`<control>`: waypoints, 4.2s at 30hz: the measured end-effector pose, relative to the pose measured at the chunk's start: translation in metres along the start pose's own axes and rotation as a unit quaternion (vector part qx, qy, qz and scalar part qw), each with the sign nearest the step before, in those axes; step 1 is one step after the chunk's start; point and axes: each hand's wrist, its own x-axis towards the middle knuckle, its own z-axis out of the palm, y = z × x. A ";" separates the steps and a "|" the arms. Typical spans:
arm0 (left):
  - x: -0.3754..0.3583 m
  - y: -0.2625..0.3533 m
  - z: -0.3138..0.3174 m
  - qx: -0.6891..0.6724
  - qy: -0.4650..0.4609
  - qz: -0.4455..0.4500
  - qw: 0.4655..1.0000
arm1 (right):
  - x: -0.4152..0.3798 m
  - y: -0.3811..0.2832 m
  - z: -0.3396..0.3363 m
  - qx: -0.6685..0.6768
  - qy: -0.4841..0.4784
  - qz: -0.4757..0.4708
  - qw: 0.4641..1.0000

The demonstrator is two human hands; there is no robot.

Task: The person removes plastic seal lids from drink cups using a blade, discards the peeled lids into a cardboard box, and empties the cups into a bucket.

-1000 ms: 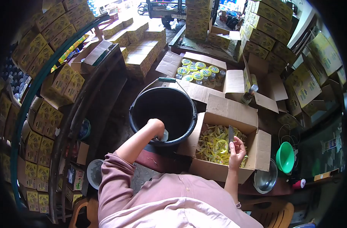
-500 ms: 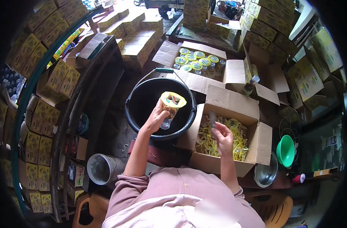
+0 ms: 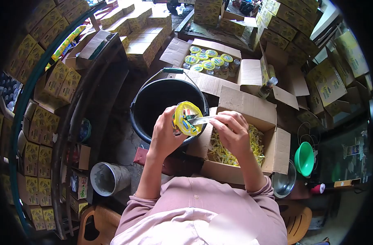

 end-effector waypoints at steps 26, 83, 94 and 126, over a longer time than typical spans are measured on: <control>0.001 0.026 -0.011 -0.147 -0.046 -0.029 0.988 | 0.010 -0.001 0.002 0.025 0.023 -0.099 0.994; 0.006 0.018 0.011 -0.281 -0.094 -0.100 0.950 | 0.008 0.020 0.013 -0.063 -0.047 -0.105 0.991; 0.000 0.007 0.013 -0.403 -0.202 -0.048 0.892 | 0.004 0.018 0.008 -0.038 -0.003 -0.124 0.991; 0.004 0.012 0.004 -0.342 -0.081 -0.011 0.936 | -0.134 0.060 -0.023 0.022 -0.383 0.516 0.766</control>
